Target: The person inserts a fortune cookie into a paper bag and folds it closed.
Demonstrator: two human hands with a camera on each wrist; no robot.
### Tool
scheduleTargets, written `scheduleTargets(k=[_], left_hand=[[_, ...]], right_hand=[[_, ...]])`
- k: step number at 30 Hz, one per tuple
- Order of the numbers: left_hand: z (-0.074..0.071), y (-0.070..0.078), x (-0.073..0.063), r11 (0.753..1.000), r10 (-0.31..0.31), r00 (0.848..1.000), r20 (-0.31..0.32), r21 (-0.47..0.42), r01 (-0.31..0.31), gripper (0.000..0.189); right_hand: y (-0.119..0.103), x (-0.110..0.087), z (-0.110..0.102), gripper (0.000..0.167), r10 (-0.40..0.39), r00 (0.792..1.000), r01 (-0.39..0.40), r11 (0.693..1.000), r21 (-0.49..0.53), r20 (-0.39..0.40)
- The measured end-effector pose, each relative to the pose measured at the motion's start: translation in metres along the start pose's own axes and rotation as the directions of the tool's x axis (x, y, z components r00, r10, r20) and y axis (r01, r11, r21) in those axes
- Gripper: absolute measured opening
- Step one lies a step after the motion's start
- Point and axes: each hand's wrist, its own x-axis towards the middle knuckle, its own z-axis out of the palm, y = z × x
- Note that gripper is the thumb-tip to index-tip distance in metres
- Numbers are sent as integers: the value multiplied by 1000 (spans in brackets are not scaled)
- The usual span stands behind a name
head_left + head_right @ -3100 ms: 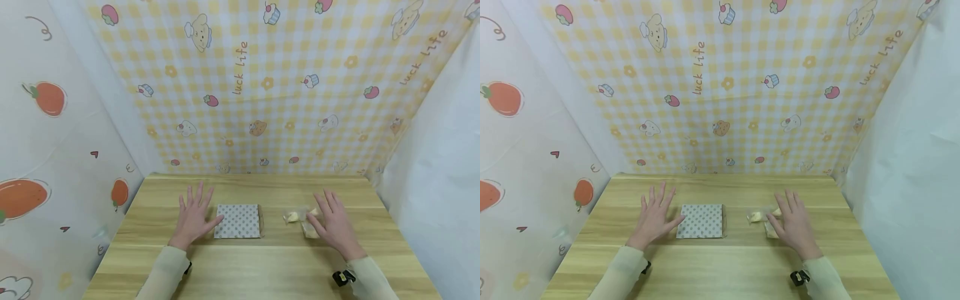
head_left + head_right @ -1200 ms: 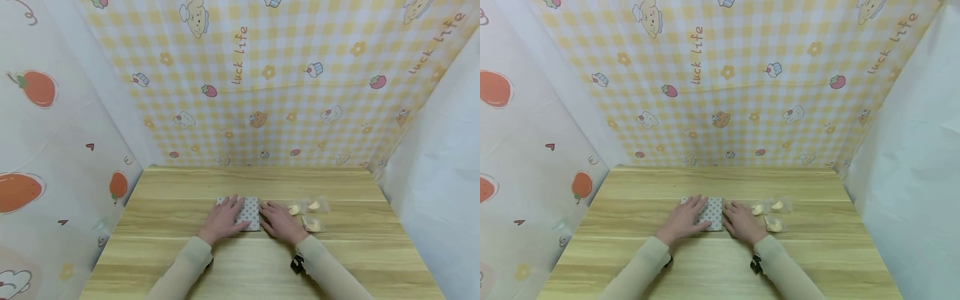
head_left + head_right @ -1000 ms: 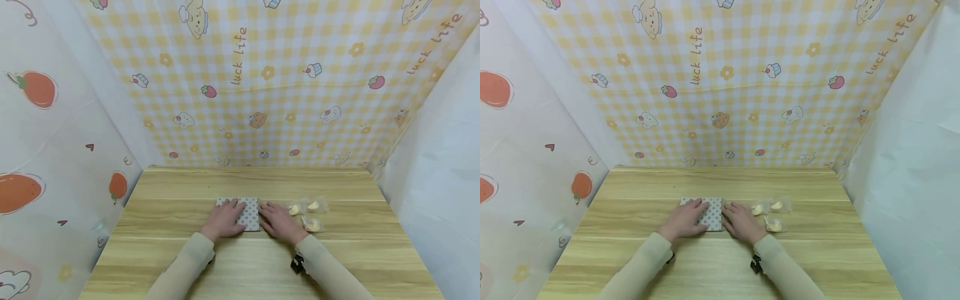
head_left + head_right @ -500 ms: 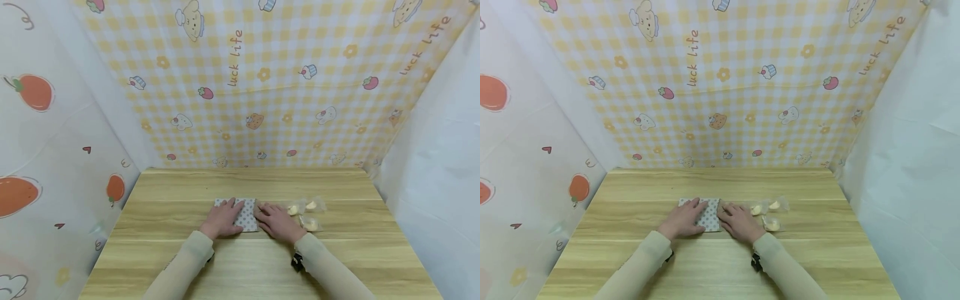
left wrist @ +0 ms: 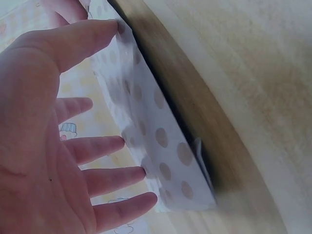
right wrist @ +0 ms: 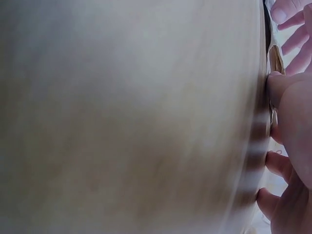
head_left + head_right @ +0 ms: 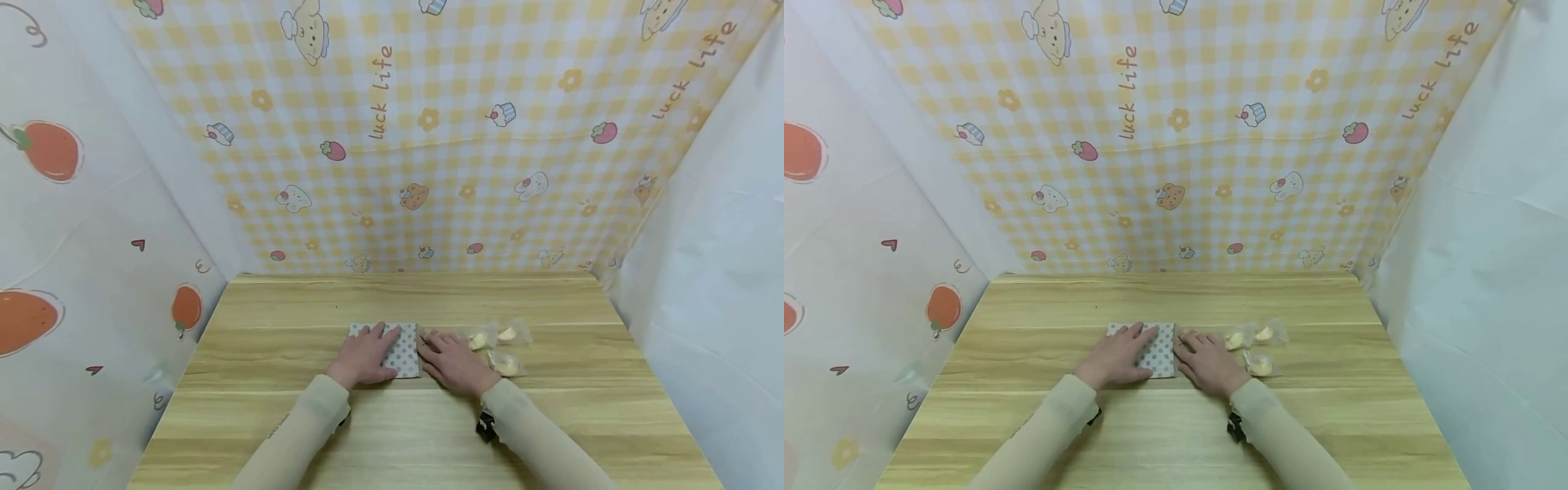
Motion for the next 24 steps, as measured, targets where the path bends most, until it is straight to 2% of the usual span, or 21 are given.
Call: scheduleTargets(k=[5,9,12,17,24], left_hand=[[-6,8,7,999,42,998,35,-4,-42,86],[-10,16,18,997,67,994,85,43,-71,93],[-12,22,26,990,67,992,107,114,-79,98],[-15,30,39,975,70,993,97,204,-89,98],[-28,46,47,947,13,989,150,316,-60,97]], right_hand=[[0,-1,-4,49,-35,999,35,999,-5,-40],[-3,-1,-10,48,-29,1000,29,1000,4,-8],[-5,0,-12,48,-16,1000,15,1000,22,19],[-7,1,-13,47,-8,999,8,1000,13,35],[-10,2,-21,49,-1,998,3,1000,-21,61]])
